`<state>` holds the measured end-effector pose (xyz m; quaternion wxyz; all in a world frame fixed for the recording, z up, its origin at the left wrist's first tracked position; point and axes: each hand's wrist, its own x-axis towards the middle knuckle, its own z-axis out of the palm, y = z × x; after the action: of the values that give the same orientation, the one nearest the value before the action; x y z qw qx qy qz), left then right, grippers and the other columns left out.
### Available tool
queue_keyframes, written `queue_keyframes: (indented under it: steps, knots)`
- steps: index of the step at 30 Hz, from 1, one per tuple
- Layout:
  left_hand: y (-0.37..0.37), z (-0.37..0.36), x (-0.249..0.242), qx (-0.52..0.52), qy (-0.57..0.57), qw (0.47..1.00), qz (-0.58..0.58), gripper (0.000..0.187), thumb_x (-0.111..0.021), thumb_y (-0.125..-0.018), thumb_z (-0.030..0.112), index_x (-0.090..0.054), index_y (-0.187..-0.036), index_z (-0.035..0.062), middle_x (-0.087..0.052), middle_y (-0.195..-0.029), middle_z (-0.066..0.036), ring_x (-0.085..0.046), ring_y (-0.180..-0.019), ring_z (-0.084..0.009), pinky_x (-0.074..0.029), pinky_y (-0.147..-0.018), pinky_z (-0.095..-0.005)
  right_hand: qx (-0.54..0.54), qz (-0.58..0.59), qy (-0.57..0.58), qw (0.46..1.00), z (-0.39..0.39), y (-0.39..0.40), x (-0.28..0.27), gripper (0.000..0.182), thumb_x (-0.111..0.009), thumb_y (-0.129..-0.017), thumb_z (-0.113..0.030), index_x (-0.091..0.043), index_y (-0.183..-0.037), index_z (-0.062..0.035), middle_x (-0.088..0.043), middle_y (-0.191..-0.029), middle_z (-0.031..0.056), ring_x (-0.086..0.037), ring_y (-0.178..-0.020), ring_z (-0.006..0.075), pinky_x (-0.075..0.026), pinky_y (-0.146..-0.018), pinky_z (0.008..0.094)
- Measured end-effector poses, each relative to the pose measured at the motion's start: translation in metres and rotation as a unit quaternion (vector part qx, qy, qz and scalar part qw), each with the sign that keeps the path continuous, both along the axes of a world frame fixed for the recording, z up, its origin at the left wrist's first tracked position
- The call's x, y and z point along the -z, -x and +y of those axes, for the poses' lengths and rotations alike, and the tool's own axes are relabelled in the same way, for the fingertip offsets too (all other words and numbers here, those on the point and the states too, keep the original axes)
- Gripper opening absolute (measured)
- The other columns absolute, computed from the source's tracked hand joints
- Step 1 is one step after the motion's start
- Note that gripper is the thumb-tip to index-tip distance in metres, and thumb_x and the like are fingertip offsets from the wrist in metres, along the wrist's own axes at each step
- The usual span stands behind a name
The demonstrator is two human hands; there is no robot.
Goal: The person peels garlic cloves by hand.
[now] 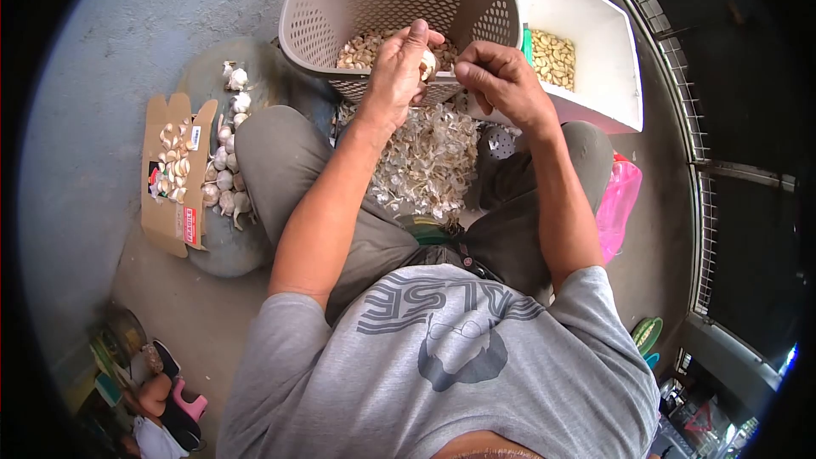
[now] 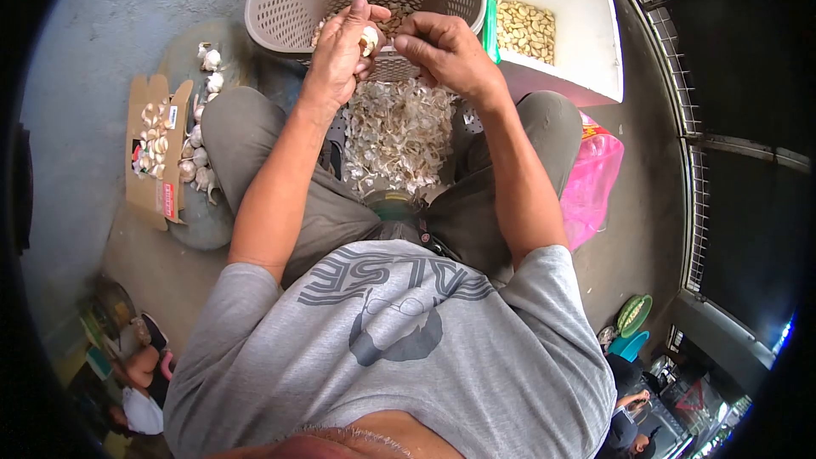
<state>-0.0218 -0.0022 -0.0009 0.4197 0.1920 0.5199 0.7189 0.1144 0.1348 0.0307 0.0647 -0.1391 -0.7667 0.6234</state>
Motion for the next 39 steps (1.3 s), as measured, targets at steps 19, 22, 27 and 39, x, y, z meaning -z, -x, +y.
queue_keyframes:
  steps: [19,22,27,39]
  knots:
    - [-0.012,0.001,0.009,0.032,-0.013,0.999,-0.003,0.056,-0.052,-0.103,0.059,-0.070,-0.107,0.0060,-0.060,-0.074,0.003,-0.047,-0.058,-0.0045,-0.037,-0.052,-0.0231,0.076,0.136,-0.384,0.910,-0.026,0.009,0.004,0.013,-0.074,-0.089,-0.001,-0.067,-0.100,-0.0001,-0.072,-0.102,0.0161,-0.073,-0.086,0.0283,-0.057,-0.070,0.0375]
    - [-0.012,0.001,0.019,0.055,-0.016,0.998,-0.008,0.054,-0.053,-0.103,0.059,-0.068,-0.102,0.0071,-0.060,-0.072,0.002,-0.047,-0.057,-0.0048,-0.037,-0.051,-0.0238,0.088,0.111,-0.340,0.930,-0.025,0.009,0.010,0.010,-0.072,-0.089,-0.001,-0.066,-0.097,0.0001,-0.071,-0.099,0.0143,-0.073,-0.084,0.0308,-0.056,-0.068,0.0386]
    - [-0.018,0.004,0.010,0.041,-0.032,0.999,-0.013,0.050,-0.048,-0.106,0.055,-0.061,-0.086,0.0113,-0.055,-0.068,0.004,-0.045,-0.054,-0.0051,-0.034,-0.048,-0.0233,0.088,0.111,-0.377,0.915,-0.021,0.014,0.012,0.012,-0.069,-0.089,-0.002,-0.062,-0.099,0.0006,-0.066,-0.093,0.0171,-0.068,-0.085,0.0383,-0.054,-0.070,0.0435]
    - [-0.027,0.013,0.019,-0.029,-0.056,0.983,0.173,0.056,-0.041,-0.108,0.057,-0.051,-0.132,0.0072,-0.055,-0.080,0.003,-0.042,-0.059,-0.0031,-0.036,-0.050,-0.0223,0.129,0.067,-0.236,0.961,-0.015,0.022,0.011,0.015,-0.063,-0.099,-0.012,-0.061,-0.100,0.0020,-0.066,-0.082,0.0175,-0.066,-0.074,0.0276,-0.052,-0.066,0.0404]
